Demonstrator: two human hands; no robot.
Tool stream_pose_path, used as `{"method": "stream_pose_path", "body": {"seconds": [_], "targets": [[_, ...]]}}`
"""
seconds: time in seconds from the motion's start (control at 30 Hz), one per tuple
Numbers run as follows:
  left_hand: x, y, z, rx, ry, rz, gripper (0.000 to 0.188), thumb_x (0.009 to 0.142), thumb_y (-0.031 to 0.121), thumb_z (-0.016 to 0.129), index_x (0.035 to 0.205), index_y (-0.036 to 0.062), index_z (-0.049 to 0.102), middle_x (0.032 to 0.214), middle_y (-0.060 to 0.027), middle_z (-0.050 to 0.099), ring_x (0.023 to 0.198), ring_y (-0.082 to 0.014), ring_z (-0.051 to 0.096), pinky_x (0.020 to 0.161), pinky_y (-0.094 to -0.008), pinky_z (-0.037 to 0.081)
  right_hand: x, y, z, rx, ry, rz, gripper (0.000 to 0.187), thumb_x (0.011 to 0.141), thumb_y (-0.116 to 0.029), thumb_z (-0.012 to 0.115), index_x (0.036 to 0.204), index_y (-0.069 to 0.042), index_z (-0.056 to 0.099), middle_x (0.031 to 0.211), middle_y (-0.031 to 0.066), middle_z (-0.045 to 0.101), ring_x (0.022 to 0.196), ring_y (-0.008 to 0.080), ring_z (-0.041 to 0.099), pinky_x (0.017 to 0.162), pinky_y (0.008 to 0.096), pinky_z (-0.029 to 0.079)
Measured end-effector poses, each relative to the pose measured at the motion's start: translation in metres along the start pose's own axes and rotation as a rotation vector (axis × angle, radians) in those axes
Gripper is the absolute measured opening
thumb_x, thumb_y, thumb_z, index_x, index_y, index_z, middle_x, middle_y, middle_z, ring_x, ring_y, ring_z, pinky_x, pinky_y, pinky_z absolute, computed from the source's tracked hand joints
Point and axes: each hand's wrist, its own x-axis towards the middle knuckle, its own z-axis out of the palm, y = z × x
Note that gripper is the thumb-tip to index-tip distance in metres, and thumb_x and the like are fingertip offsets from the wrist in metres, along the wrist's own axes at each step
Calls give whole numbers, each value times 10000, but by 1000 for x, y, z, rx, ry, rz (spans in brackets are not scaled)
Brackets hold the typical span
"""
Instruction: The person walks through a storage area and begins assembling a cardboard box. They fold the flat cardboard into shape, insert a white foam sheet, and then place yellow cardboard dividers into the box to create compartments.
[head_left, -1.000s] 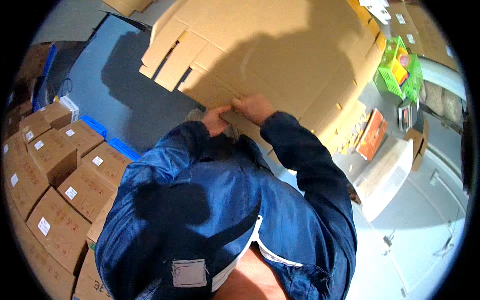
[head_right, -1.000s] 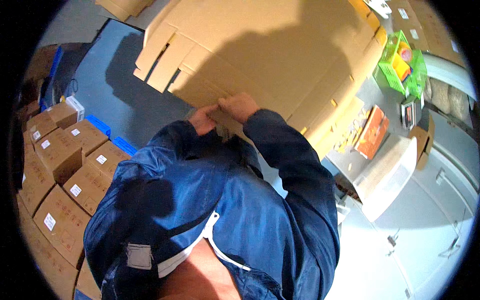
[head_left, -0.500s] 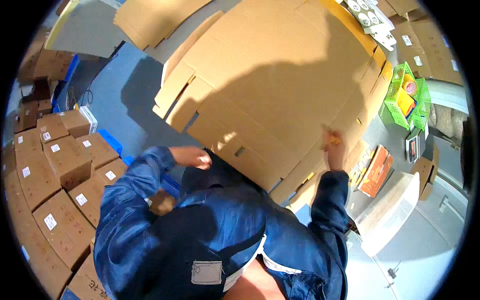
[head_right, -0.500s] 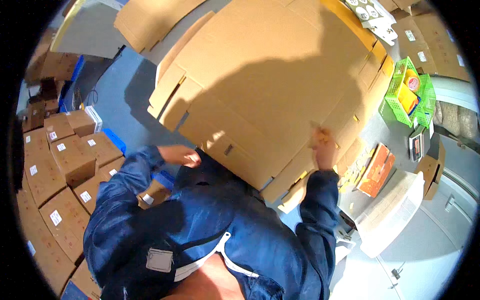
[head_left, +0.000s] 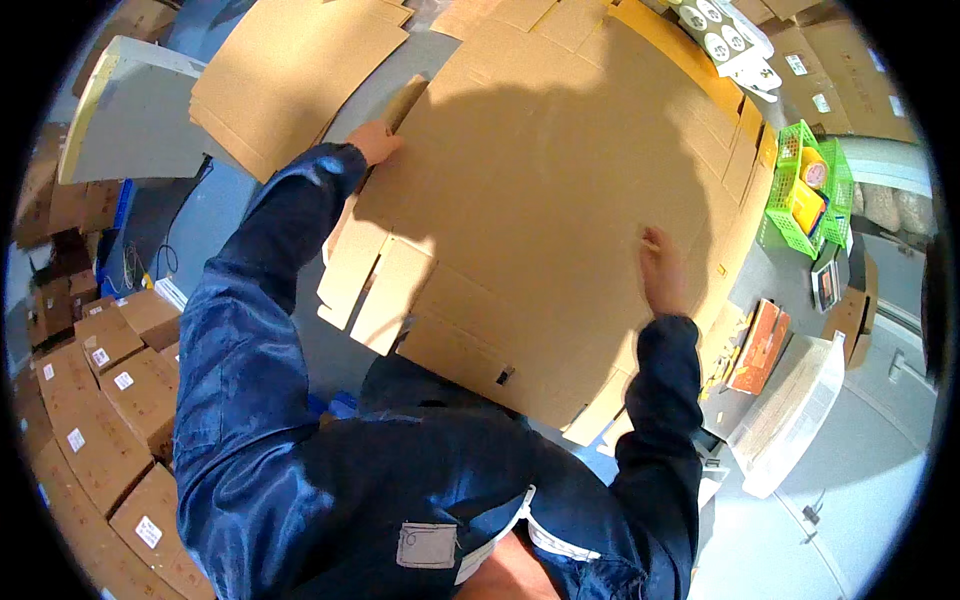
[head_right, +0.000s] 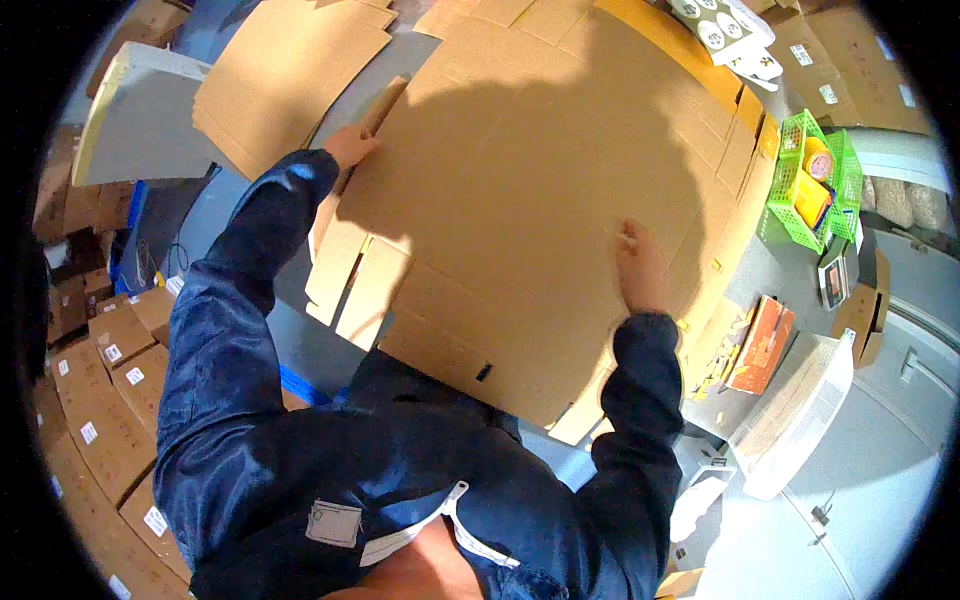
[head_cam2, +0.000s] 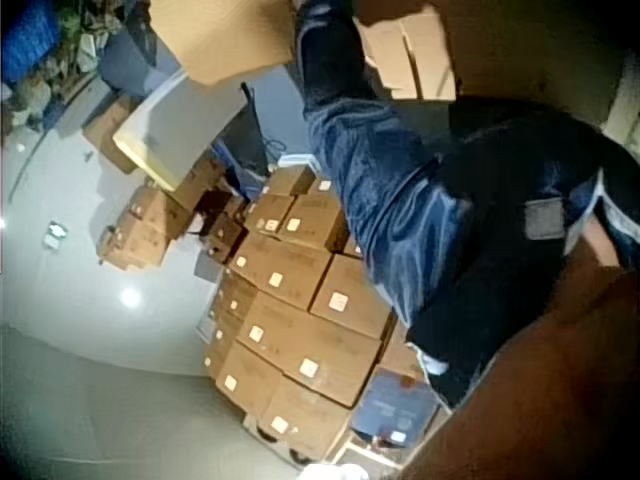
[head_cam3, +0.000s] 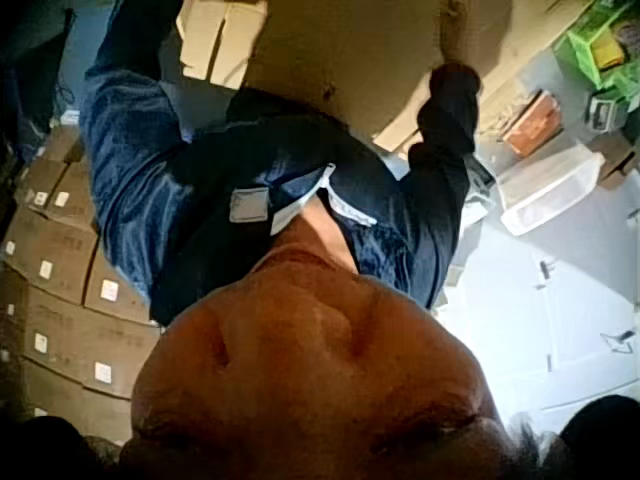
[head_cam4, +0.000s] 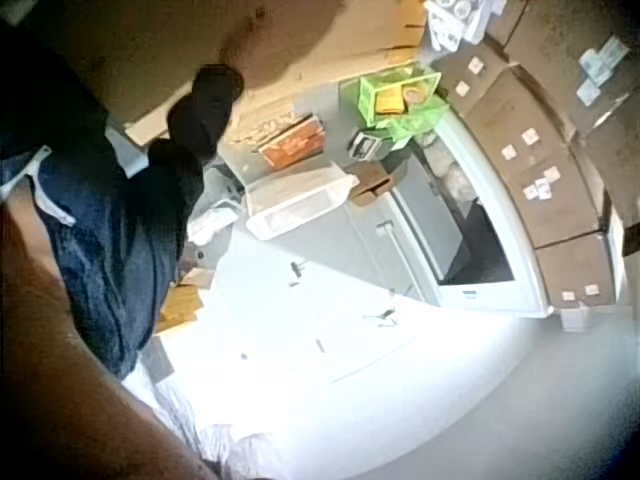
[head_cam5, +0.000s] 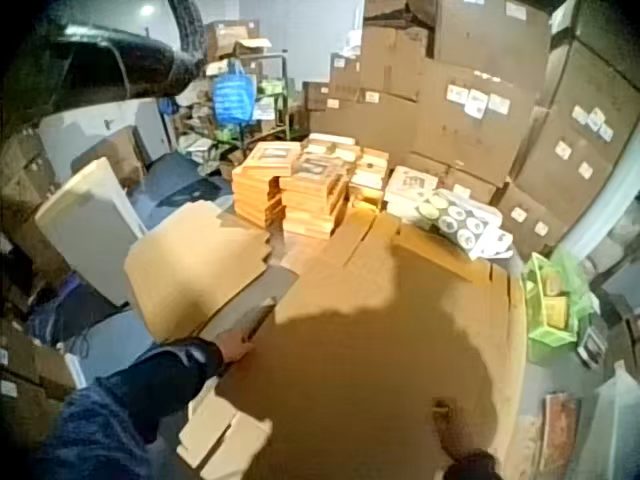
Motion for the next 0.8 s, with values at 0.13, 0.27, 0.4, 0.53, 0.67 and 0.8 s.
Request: {"method": "stream_pose_path", "body": {"seconds": [0.13,0.27,0.4,0.53,0.67,0.8], "targets": [[-8,0,-8,-173,-29,-16,363,765,374,670,808,18,618,723,-100,619,740,-190,610,626,-335,456,59,-110,118,97,-210,-231,240,870,-211,540,1064,-85,601,1025,150,623,936,318,604,789,403,485],[-17,7,-12,-747,-158,82,501,749,311,739,1094,17,526,992,-118,607,881,-181,589,757,-309,472,79,-159,171,85,-340,-351,225,845,-196,561,1043,-90,573,1012,128,582,939,330,580,765,424,481],[-20,10,-9,-947,-330,93,469,805,210,699,1177,18,487,1069,-112,586,961,-173,563,843,-309,455,73,-180,187,73,-401,-366,263,831,-172,565,1082,-100,543,1030,120,557,950,332,573,775,422,480],[-21,18,-2,-1169,-414,104,442,842,191,664,1207,24,477,1106,-83,585,1017,-165,555,878,-325,460,85,-185,188,164,-388,-363,279,827,-184,579,1087,-96,531,1036,132,544,949,331,574,786,422,481],[-16,11,-7,-1345,-617,38,396,884,201,612,1224,37,491,1144,-80,589,1012,-161,580,865,-334,485,92,-207,182,73,-353,-402,302,826,-232,597,1072,-78,515,1044,139,527,936,330,580,782,424,484],[-16,7,-6,-1462,-703,-45,369,913,238,565,1222,45,508,1133,-76,606,958,-169,615,815,-327,518,100,-228,182,-65,-369,-405,329,828,-256,609,1088,-84,505,1075,142,523,915,336,585,762,417,492]]}}
